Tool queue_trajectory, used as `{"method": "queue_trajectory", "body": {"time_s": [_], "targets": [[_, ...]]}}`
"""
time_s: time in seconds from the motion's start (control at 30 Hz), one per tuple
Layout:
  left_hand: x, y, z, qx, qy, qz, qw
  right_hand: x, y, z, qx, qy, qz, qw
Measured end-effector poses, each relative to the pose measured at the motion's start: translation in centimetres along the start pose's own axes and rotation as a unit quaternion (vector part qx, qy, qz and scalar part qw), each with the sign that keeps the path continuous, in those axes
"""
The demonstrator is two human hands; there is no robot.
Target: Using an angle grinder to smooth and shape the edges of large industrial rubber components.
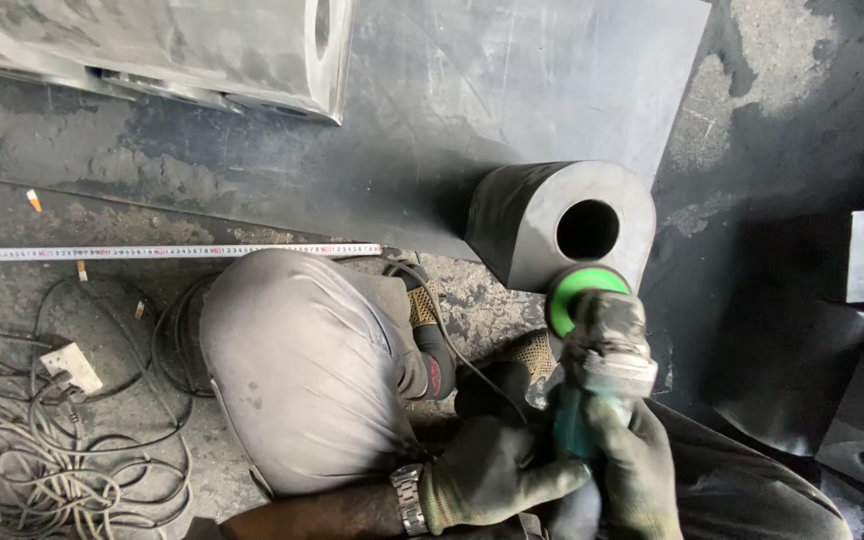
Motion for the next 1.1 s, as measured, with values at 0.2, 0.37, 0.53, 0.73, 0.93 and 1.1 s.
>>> {"method": "queue_trajectory", "body": {"time_s": [0.2,0.37,0.53,0.73,0.93,1.1], "targets": [[-0.1,1.8,-0.9,0.043,-0.006,-0.072,0.996,-0.9,-3.6,2.8,0.03,0.045,0.096,0.994],[-0.9,0.6,-2.2,0.031,-0.014,-0.036,0.999,0.4,-1.0,1.7,-0.017,0.02,0.046,0.999],[-0.8,-0.5,-1.0,0.004,0.01,-0.027,1.0,0.5,-0.2,0.9,-0.044,0.016,0.022,0.999],[-0.2,0.6,-1.2,0.031,-0.028,-0.084,0.996,0.0,-2.2,2.0,-0.001,0.007,0.066,0.998],[-1.2,-0.2,-1.9,0.023,0.038,-0.044,0.998,1.3,-1.1,2.6,-0.051,0.0,0.039,0.998],[-0.2,0.5,-1.0,0.055,0.029,-0.048,0.997,-0.1,-2.4,2.4,-0.041,0.016,0.05,0.998]]}}
Point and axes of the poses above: each hand's wrist, its own x-axis away from the middle knuckle, its own y-axis out of the back of the hand, z = x × y, the point moved 7 cm from there along -x, towards the middle knuckle, and after that the axes turned 12 degrees about x, right-handed, at the moved point
